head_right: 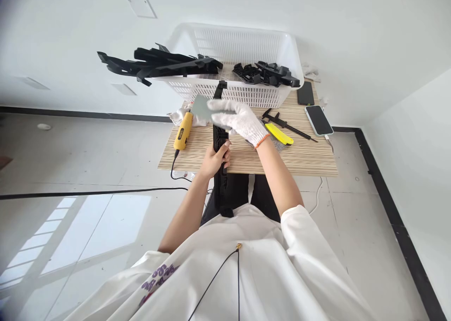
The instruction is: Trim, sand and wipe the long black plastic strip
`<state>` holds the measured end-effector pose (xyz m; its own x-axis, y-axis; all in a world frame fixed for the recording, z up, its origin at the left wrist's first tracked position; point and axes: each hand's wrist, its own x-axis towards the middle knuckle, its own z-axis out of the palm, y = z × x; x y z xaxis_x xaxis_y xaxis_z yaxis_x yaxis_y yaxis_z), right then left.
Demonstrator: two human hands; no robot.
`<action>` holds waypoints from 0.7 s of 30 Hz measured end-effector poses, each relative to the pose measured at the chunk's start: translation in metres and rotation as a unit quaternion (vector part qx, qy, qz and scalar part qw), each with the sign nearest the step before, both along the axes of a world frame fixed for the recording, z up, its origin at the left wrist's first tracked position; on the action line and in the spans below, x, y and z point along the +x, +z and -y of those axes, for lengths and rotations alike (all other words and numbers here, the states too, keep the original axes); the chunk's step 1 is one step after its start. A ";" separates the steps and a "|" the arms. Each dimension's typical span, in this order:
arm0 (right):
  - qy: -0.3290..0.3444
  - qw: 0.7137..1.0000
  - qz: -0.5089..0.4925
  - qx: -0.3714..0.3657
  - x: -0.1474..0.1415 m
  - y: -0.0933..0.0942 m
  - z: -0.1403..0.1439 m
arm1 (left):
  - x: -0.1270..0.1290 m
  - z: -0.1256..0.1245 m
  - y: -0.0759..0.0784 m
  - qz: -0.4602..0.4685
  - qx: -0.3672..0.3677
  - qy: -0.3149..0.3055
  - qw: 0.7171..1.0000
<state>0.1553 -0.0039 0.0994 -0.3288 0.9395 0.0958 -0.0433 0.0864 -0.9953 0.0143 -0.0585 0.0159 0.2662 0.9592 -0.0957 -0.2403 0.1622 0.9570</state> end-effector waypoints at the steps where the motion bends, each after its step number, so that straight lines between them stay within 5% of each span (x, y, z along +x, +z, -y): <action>1: -0.013 1.000 -0.004 0.003 0.001 0.000 0.000 | 0.000 0.000 0.000 -0.001 0.000 0.000 1.000; 4: 0.024 0.999 0.022 -0.012 0.004 -0.001 0.001 | 0.000 0.001 0.001 0.000 0.002 0.003 1.000; 8: -0.008 1.000 -0.003 0.016 0.006 -0.005 0.000 | 0.000 0.001 0.002 -0.003 0.001 0.001 1.000; 11: 0.045 0.998 0.021 0.031 0.006 -0.009 -0.003 | 0.000 0.001 0.001 -0.005 0.004 0.004 1.000; 15: 0.008 0.999 0.003 0.054 0.005 -0.011 -0.006 | -0.001 0.000 0.000 -0.012 0.004 -0.001 1.000; 18: 0.065 0.996 0.042 0.040 0.004 -0.008 -0.004 | -0.001 -0.001 -0.001 -0.011 0.006 0.003 1.000; 21: 0.028 0.997 0.029 0.059 0.001 -0.006 -0.003 | -0.001 -0.001 -0.001 -0.010 0.005 -0.001 1.000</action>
<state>0.1564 -0.0009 0.0936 -0.3887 0.9027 0.1843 0.0052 0.2022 -0.9793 0.0134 -0.0572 0.0146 0.2655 0.9598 -0.0907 -0.2209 0.1521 0.9634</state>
